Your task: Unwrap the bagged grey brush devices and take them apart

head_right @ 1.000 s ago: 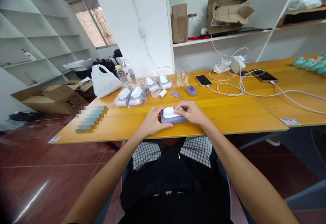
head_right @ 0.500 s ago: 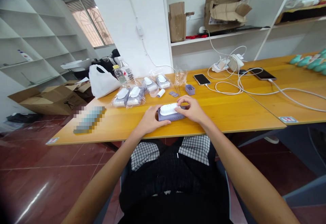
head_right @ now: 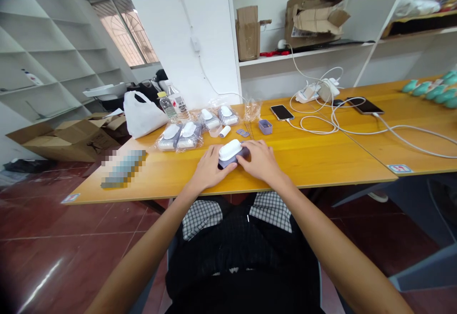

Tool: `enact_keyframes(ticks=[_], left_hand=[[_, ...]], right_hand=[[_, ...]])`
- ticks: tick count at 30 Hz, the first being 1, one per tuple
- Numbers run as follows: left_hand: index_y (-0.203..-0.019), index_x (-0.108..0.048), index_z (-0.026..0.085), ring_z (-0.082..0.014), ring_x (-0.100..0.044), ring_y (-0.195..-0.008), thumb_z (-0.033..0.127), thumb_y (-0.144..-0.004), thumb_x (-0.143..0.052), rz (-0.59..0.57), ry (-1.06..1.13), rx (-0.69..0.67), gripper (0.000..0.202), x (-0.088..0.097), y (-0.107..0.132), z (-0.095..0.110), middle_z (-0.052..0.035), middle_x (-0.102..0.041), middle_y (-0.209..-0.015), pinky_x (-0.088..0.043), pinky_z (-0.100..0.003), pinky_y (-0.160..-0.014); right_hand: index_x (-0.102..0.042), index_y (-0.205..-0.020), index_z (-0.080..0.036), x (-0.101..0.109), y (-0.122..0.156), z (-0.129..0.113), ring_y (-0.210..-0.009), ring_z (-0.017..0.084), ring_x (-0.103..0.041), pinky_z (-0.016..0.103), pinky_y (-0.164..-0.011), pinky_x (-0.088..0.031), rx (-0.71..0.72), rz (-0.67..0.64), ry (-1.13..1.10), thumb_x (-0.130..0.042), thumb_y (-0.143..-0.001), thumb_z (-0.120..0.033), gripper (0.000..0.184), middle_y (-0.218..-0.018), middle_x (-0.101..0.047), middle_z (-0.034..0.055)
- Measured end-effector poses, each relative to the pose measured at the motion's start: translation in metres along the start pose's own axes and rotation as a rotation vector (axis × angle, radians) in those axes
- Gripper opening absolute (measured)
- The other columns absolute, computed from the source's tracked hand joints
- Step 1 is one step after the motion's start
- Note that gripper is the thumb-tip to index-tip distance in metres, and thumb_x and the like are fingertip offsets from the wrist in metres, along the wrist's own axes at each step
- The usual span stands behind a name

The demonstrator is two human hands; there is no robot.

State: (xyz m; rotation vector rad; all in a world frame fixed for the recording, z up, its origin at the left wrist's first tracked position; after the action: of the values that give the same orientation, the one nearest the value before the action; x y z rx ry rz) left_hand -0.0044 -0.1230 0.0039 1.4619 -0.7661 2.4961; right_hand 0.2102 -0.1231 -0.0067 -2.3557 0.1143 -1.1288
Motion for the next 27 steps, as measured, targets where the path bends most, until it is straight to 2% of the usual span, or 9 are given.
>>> enact_keyframes(ticks=[2, 4, 7, 9, 12, 14, 16, 21, 27], left_hand=[[-0.142, -0.054, 0.021, -0.0353, -0.063, -0.126, 0.055, -0.1, -0.063, -0.043, 0.129, -0.103, 0.055, 0.002, 0.001, -0.002, -0.0163, -0.058, -0.142, -0.053, -0.054, -0.109], [-0.142, -0.056, 0.022, -0.0296, -0.067, -0.116, 0.051, -0.103, -0.058, -0.086, 0.279, -0.186, 0.049, 0.004, 0.001, -0.006, -0.0157, -0.057, -0.145, -0.057, -0.049, -0.104], [-0.141, -0.059, 0.024, -0.0206, -0.069, -0.091, 0.048, -0.101, -0.062, -0.123, 0.422, -0.199, 0.046, 0.004, 0.001, -0.01, -0.0158, -0.053, -0.154, -0.062, -0.045, -0.091], [-0.139, -0.061, 0.025, -0.0178, -0.069, -0.085, 0.048, -0.097, -0.068, -0.139, 0.463, -0.181, 0.048, 0.004, 0.001, -0.01, -0.0152, -0.05, -0.158, -0.062, -0.045, -0.088], [-0.132, -0.065, 0.027, -0.0244, -0.071, -0.104, 0.048, -0.091, -0.077, -0.155, 0.476, -0.172, 0.048, 0.005, 0.001, -0.01, -0.0132, -0.054, -0.157, -0.06, -0.048, -0.097], [-0.125, -0.067, 0.027, -0.0304, -0.064, -0.129, 0.047, -0.09, -0.079, -0.156, 0.472, -0.183, 0.042, 0.008, 0.001, -0.01, -0.0127, -0.057, -0.153, -0.055, -0.051, -0.107], [-0.115, -0.067, 0.025, -0.0327, -0.055, -0.144, 0.045, -0.089, -0.08, -0.164, 0.48, -0.2, 0.035, 0.011, 0.0, -0.01, -0.0131, -0.056, -0.154, -0.049, -0.053, -0.115], [-0.102, -0.059, 0.025, -0.0328, -0.051, -0.15, 0.044, -0.084, -0.084, -0.226, 0.529, -0.21, 0.036, 0.015, 0.001, -0.006, -0.0129, -0.054, -0.161, -0.039, -0.054, -0.125], [-0.113, -0.056, 0.026, -0.0318, -0.057, -0.144, 0.045, -0.082, -0.086, -0.236, 0.566, -0.163, 0.047, 0.012, 0.002, -0.007, -0.0139, -0.053, -0.162, -0.046, -0.055, -0.12]], right_hand=[[-0.068, -0.138, -0.024, -0.002, 0.002, -0.003, -0.136, 0.043, -0.059, 0.068, -0.114, -0.043, -0.033, -0.05, 0.018, -0.067, -0.095, -0.046, 0.048, -0.148, -0.068, 0.0139], [-0.063, -0.146, -0.024, -0.001, 0.002, -0.002, -0.141, 0.044, -0.056, 0.069, -0.117, -0.04, -0.012, -0.106, -0.021, -0.068, -0.095, -0.051, 0.058, -0.155, -0.062, 0.0146], [-0.06, -0.151, -0.028, 0.002, 0.0, 0.006, -0.143, 0.04, -0.055, 0.065, -0.121, -0.04, 0.089, -0.165, -0.171, -0.073, -0.092, -0.055, 0.065, -0.157, -0.06, 0.0133], [-0.061, -0.15, -0.03, 0.005, -0.002, 0.013, -0.142, 0.038, -0.056, 0.062, -0.122, -0.04, 0.145, -0.191, -0.28, -0.079, -0.089, -0.053, 0.067, -0.153, -0.061, 0.0123], [-0.065, -0.146, -0.031, 0.009, -0.002, 0.021, -0.133, 0.036, -0.062, 0.06, -0.118, -0.046, 0.135, -0.231, -0.379, -0.087, -0.082, -0.052, 0.071, -0.142, -0.064, 0.0113], [-0.065, -0.146, -0.031, 0.012, -0.001, 0.022, -0.128, 0.035, -0.064, 0.059, -0.114, -0.05, 0.11, -0.281, -0.414, -0.09, -0.078, -0.053, 0.076, -0.137, -0.064, 0.0106], [-0.064, -0.148, -0.034, 0.014, 0.0, 0.021, -0.129, 0.035, -0.063, 0.059, -0.115, -0.05, 0.13, -0.347, -0.448, -0.092, -0.076, -0.052, 0.079, -0.139, -0.064, 0.0096], [-0.062, -0.15, -0.04, 0.017, 0.0, 0.016, -0.136, 0.036, -0.059, 0.061, -0.119, -0.047, 0.188, -0.421, -0.499, -0.095, -0.072, -0.049, 0.086, -0.149, -0.063, 0.0067], [-0.062, -0.151, -0.037, 0.015, 0.001, 0.012, -0.128, 0.035, -0.063, 0.058, -0.114, -0.05, 0.178, -0.372, -0.507, -0.096, -0.072, -0.051, 0.087, -0.139, -0.065, 0.0083]])
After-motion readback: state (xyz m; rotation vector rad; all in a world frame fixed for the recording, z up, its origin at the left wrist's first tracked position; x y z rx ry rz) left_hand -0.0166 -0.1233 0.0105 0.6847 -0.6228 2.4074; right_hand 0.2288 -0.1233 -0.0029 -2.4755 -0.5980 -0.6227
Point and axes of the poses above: each hand's wrist, its own y-axis away from the middle knuckle, its own x-axis out of the back of the hand, z = x × y, the point moved 1 cm from there along -y, towards the middle knuckle
